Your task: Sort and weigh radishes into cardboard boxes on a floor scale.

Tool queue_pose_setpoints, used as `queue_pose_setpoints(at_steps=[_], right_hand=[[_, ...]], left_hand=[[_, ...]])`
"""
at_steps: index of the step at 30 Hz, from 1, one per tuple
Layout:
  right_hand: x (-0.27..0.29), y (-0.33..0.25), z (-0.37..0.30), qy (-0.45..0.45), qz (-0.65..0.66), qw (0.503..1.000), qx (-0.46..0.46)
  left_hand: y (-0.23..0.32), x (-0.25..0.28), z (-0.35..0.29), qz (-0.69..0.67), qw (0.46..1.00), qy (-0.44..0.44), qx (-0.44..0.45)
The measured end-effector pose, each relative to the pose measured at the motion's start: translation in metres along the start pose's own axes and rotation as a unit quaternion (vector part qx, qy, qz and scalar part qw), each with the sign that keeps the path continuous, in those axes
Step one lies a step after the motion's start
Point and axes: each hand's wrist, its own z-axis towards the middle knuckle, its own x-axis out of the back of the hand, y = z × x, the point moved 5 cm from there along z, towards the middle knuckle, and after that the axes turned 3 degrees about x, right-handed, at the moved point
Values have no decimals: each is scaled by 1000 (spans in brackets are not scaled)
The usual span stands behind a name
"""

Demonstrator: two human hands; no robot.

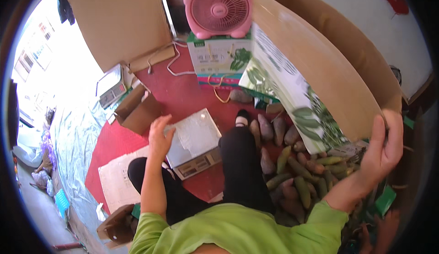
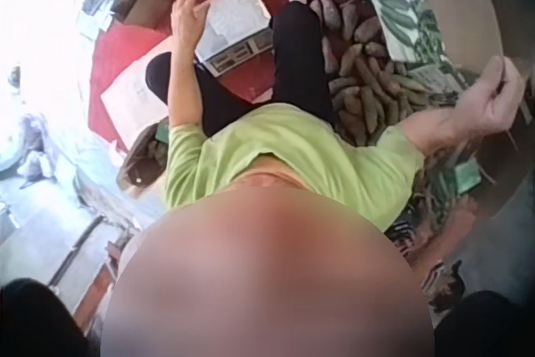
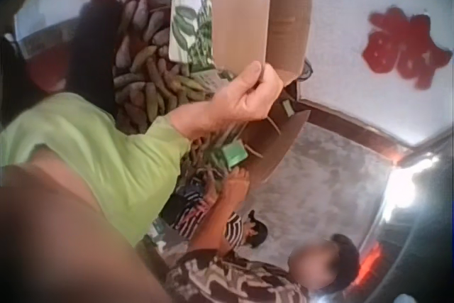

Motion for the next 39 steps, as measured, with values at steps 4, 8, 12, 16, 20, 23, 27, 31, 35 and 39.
queue_pose_setpoints(at_steps=[4, 8, 12, 16, 20, 23, 27, 31, 35, 39], right_hand=[[-88, -11, 8, -38, 76, 993, 77], [-181, -18, -12, -123, 123, 981, 82], [-259, -33, -48, -179, 224, 946, 149], [-309, -47, -80, -254, 304, 907, 141], [-351, -28, -118, -331, 373, 864, 67], [-362, 4, -152, -345, 317, 883, -14], [-345, 64, -213, -353, 286, 884, -115], [-295, 126, -317, -447, 166, 841, -254], [-235, 152, -416, -536, 59, 778, -323], [-173, 145, -483, -548, 51, 740, -387]], left_hand=[[3, 24, 10, -23, 993, 114, -15], [8, 42, 15, 0, 985, 175, -12], [17, 54, 11, 35, 973, 225, -46], [24, 51, 9, 96, 971, 206, -76], [24, 39, 12, 172, 979, 93, -61], [5, 18, 6, 159, 984, -67, 32], [-13, -4, -8, 158, 964, -199, 80], [-7, -23, -8, 118, 949, -277, 89], [-6, -37, -14, 92, 946, -304, 73], [-18, -54, -16, 134, 926, -346, 73]])
